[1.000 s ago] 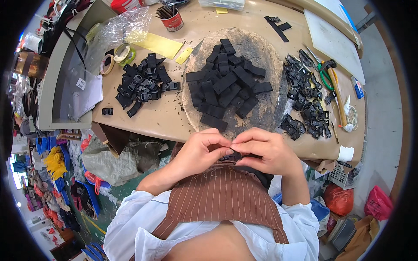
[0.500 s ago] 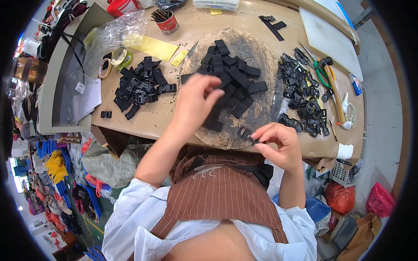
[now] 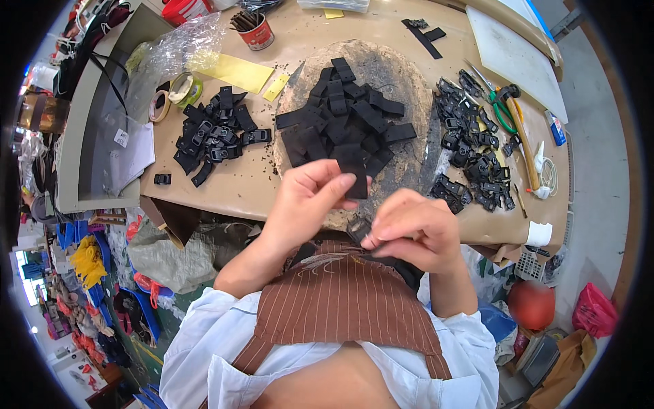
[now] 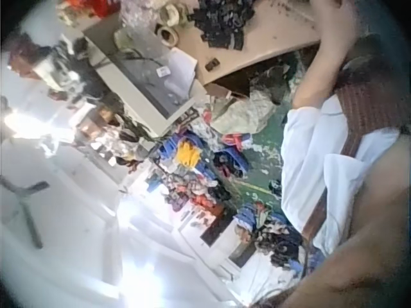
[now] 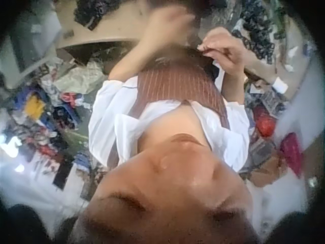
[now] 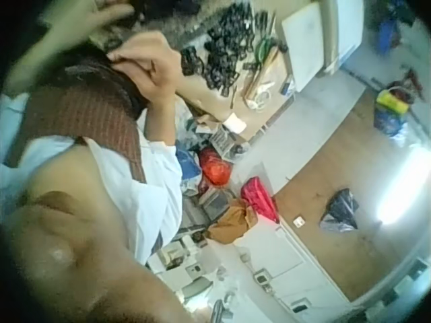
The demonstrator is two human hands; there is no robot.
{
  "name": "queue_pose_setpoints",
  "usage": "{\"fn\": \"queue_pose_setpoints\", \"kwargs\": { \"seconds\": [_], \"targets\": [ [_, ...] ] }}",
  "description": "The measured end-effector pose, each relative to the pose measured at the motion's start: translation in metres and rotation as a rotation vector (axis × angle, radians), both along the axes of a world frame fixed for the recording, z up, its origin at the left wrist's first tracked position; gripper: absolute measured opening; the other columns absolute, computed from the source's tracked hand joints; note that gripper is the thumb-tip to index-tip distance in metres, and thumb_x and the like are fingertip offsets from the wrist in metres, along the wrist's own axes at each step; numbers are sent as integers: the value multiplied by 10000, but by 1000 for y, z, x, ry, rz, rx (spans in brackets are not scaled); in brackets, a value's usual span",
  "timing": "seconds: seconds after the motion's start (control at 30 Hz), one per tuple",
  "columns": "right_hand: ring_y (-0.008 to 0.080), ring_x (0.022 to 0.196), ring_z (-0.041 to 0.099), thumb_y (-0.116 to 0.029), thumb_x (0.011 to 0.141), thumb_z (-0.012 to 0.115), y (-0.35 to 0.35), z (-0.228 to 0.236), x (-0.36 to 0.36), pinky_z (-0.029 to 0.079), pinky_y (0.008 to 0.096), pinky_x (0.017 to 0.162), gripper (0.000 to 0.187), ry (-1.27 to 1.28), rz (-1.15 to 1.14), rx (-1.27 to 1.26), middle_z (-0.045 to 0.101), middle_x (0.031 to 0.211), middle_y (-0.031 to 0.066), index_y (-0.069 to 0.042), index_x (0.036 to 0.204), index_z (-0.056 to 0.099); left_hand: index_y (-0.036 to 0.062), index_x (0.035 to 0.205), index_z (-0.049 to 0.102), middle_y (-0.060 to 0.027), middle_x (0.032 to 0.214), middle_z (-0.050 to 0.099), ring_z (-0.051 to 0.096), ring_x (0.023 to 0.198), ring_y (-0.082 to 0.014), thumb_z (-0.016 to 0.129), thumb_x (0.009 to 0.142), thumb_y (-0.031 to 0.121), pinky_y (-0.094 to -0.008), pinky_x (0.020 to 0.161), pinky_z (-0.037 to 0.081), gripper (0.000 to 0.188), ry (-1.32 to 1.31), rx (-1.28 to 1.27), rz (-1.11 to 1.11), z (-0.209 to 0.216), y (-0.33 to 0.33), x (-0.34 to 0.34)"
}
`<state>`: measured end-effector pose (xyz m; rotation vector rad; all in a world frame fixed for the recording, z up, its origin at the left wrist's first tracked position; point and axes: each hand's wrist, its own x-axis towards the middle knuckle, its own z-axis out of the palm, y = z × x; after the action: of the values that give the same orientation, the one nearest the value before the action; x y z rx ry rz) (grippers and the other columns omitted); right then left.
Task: The person repeatedly picks up black plastic buckles and fabric straps from a workbench, inserts the strap into the buckle, and places the assembled unit into a growing pile. The process is continuous and repetitive throughout the clip.
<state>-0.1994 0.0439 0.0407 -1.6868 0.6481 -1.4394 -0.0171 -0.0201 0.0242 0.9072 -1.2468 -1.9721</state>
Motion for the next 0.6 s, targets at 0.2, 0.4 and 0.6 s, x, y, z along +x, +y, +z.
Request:
{"fn": "queue_pose_setpoints", "kwargs": {
  "seconds": [0.2, 0.4, 0.6],
  "targets": [
    [221, 700, 636, 40, 641, 744, -2, -10, 8, 471, 304, 656, 255, -74, -170, 26, 683, 773, 110, -37, 861, 640, -12, 1071, 602, -26, 984, 641, 584, 837, -54, 505, 925, 65, -201, 717, 508, 192, -65, -70, 6, 11, 12, 8],
    [224, 702, 635, 56, 654, 733, 1, -9, 6, 473, 306, 651, 242, -31, -156, 39, 675, 777, 114, -30, 857, 634, -29, 1091, 592, -33, 910, 642, 584, 809, -58, 529, 905, 40, -212, 704, 497, 208, -162, -222, 3, 8, 20, 10],
    [194, 748, 626, 96, 698, 696, 7, -19, 10, 491, 280, 662, 218, -165, -233, 281, 636, 832, 109, 8, 880, 614, 4, 1135, 590, -10, 761, 627, 538, 688, -42, 535, 902, 54, -199, 614, 456, 244, -160, -347, -70, 8, 35, 8]
  ]
}}
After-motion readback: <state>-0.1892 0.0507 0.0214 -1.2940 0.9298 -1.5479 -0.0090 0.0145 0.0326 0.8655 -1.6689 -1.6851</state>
